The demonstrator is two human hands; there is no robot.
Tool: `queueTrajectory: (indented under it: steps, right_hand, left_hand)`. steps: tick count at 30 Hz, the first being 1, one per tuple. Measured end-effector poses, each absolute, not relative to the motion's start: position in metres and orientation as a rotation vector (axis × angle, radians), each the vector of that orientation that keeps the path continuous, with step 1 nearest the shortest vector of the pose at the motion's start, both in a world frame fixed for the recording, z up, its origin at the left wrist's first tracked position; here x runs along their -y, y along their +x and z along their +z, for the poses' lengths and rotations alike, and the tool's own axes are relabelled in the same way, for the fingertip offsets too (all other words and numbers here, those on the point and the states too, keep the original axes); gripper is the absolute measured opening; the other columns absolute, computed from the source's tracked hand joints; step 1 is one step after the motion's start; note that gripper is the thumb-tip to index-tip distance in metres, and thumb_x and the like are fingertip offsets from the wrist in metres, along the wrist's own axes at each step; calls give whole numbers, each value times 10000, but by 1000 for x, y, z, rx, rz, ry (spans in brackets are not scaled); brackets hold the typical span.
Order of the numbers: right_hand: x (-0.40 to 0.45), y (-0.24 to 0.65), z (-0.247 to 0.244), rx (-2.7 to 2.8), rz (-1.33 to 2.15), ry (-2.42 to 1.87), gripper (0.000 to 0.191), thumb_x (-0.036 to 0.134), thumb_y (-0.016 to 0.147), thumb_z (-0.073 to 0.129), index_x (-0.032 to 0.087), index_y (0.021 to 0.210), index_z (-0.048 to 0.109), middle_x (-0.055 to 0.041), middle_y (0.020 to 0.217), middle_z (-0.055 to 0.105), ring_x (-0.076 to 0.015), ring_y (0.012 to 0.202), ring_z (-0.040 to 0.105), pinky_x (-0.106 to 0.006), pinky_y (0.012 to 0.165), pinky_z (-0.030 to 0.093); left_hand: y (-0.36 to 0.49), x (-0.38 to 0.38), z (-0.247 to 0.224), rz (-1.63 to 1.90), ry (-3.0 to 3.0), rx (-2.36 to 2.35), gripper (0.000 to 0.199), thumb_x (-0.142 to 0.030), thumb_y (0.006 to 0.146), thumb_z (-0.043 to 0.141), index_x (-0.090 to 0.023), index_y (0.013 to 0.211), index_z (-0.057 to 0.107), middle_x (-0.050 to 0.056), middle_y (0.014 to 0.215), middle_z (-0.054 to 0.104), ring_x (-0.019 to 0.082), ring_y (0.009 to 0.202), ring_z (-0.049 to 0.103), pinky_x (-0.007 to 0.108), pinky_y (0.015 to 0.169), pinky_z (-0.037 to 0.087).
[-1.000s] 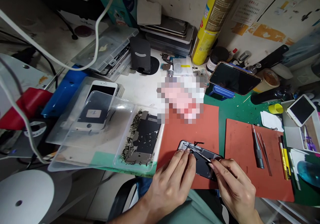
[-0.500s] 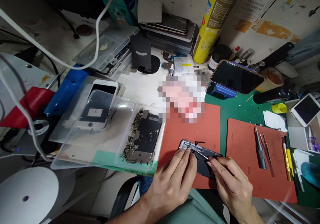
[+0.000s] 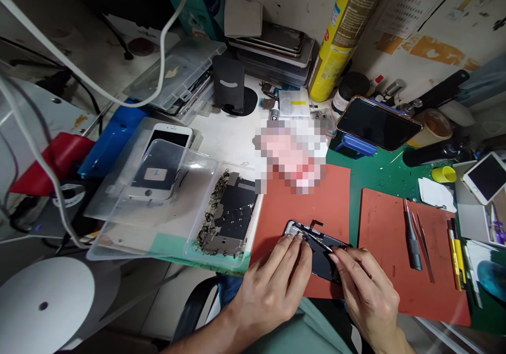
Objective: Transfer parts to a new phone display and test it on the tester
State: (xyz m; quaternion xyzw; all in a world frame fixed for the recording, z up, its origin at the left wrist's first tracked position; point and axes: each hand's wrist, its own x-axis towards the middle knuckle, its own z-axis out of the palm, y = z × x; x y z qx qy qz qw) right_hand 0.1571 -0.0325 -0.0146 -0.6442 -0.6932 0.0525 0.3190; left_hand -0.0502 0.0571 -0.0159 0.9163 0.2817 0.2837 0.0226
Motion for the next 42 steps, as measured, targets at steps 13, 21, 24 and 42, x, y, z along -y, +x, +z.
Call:
queueTrajectory:
  steps: [13,21,24,42]
  right_hand:
    - [31,167,-6,1828,123,-1757,251,-10,999,682,132,1206,701,-81,953,661,-181,834,606,-334,770,502]
    - [38,173,-3,1826,122,-1770,241,-9,996,687,142,1184,696,-70,945,658,-180,820,602,-342,783,497]
    - [40,175,-2,1824,123,-1775,226,-3,1000,685,140,1175,697,-69,937,655,-179,821,601,-343,790,498]
    - [46,185,-3,1805,112,-1780,217,9,1000,695,153,1162,708,-62,935,661,-172,819,606,-341,803,508]
  left_hand:
    - [-51,-58,-12,908,2837,-879,380,-35,1083,397,-33,1190,761,134,1139,852,285,1064,815,367,861,656]
    - [-50,-61,-9,802,2812,-876,387,-15,1056,416,-26,1270,739,155,1258,819,314,1170,768,407,952,634]
    - [-50,-60,-9,776,2809,-874,370,-5,1041,446,-29,1267,738,166,1298,802,327,1193,746,420,949,622]
    - [-36,-109,10,445,2295,-992,334,-6,1028,538,-183,1264,695,65,1163,721,246,1082,632,414,928,584]
